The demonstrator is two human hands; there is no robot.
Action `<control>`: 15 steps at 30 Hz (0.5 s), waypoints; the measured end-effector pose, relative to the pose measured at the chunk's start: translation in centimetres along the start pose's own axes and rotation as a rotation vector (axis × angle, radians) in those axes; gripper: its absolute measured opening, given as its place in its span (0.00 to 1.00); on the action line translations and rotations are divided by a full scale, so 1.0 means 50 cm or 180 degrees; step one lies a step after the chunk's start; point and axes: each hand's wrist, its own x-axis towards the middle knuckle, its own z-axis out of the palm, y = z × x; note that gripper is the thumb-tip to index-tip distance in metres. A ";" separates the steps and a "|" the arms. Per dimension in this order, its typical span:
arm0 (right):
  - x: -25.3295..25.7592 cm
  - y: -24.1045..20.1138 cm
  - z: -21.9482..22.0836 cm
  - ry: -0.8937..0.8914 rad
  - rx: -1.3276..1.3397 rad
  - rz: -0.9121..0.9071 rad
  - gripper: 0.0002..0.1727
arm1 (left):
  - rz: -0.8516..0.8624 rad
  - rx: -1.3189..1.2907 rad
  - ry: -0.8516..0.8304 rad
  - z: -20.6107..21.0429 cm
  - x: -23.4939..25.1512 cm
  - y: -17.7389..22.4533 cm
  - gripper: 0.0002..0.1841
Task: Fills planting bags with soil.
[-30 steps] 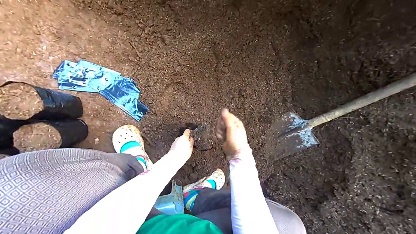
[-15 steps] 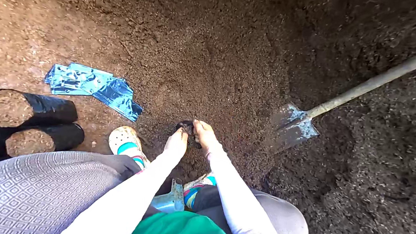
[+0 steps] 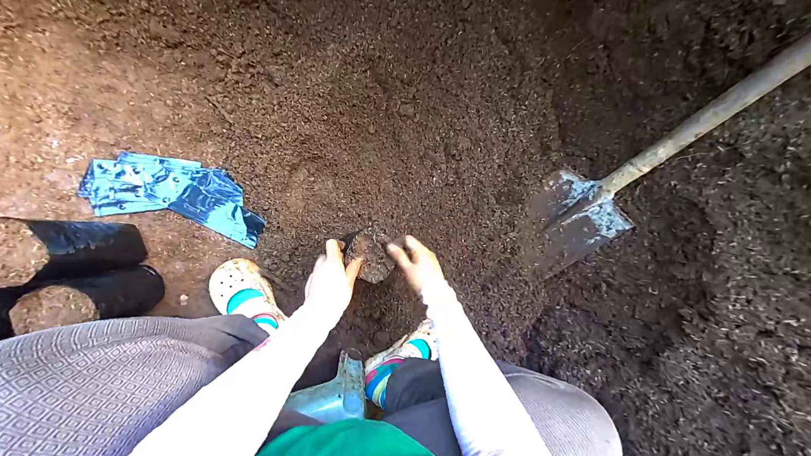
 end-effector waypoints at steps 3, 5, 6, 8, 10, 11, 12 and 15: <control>0.064 0.137 0.014 0.0344 0.0872 0.0237 0.31 | 0.0996 0.0516 0.0364 0.000 0.005 -0.017 0.61; 0.087 0.210 0.068 0.0055 0.0118 0.0591 0.47 | 0.1516 0.1033 0.0035 0.010 0.034 -0.010 0.72; 0.081 0.221 0.105 -0.0117 -0.0279 0.0784 0.55 | 0.1780 0.1197 -0.0143 0.018 0.049 -0.009 0.70; 0.073 0.219 0.159 -0.0046 -0.0693 0.1030 0.56 | 0.2556 0.1222 -0.0184 0.034 0.076 -0.012 0.52; 0.069 0.223 0.176 0.0247 -0.0020 0.1125 0.44 | 0.3250 0.1007 -0.0028 0.040 0.081 -0.011 0.24; 0.066 0.228 0.175 0.0399 0.0742 0.1128 0.38 | 0.3347 0.0896 0.0062 0.038 0.074 -0.008 0.15; 0.060 0.233 0.171 0.0550 0.1670 0.1126 0.32 | 0.3228 0.0756 0.0146 0.032 0.063 -0.007 0.11; 0.031 0.198 0.120 0.0506 0.3814 0.1113 0.20 | 0.2160 0.0244 0.0674 -0.002 0.033 -0.020 0.15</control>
